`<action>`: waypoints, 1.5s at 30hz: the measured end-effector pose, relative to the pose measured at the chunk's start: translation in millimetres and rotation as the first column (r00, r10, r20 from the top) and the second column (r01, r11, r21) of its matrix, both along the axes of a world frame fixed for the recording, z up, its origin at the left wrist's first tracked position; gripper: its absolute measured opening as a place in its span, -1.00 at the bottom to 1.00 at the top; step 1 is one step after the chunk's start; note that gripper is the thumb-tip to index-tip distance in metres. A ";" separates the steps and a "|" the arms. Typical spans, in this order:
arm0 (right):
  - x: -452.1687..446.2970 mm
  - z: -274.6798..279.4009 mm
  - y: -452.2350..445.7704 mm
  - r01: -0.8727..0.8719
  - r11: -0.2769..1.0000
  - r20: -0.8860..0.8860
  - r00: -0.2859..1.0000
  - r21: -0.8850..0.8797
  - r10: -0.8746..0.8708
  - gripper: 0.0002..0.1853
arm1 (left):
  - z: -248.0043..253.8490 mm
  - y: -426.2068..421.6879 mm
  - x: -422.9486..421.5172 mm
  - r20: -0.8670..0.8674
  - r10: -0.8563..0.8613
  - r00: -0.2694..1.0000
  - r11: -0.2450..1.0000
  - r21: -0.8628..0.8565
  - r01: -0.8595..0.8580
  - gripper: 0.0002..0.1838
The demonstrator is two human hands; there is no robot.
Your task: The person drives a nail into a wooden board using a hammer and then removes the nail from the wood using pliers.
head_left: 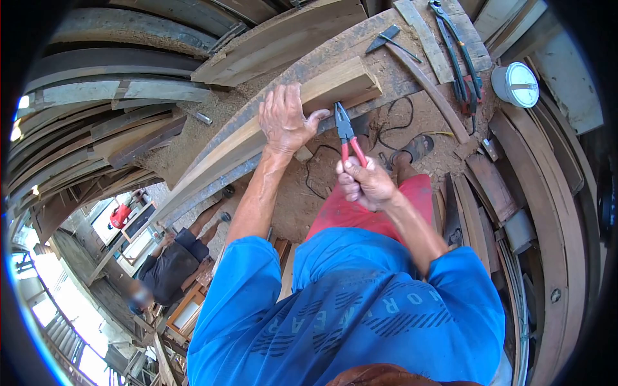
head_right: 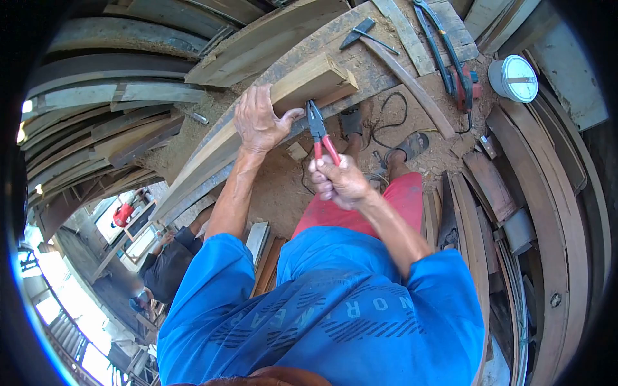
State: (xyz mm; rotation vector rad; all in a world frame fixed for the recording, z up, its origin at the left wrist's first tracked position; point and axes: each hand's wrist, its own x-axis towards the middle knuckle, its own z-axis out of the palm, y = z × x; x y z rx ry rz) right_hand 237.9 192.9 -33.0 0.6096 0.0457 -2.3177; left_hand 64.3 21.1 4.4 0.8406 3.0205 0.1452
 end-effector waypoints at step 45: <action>4.2 -0.2 -6.5 -0.054 0.847 -0.136 0.980 0.529 0.147 -0.74 | 1.5 1.1 2.2 0.020 0.022 1.000 1.000 -0.007 -0.022 -0.12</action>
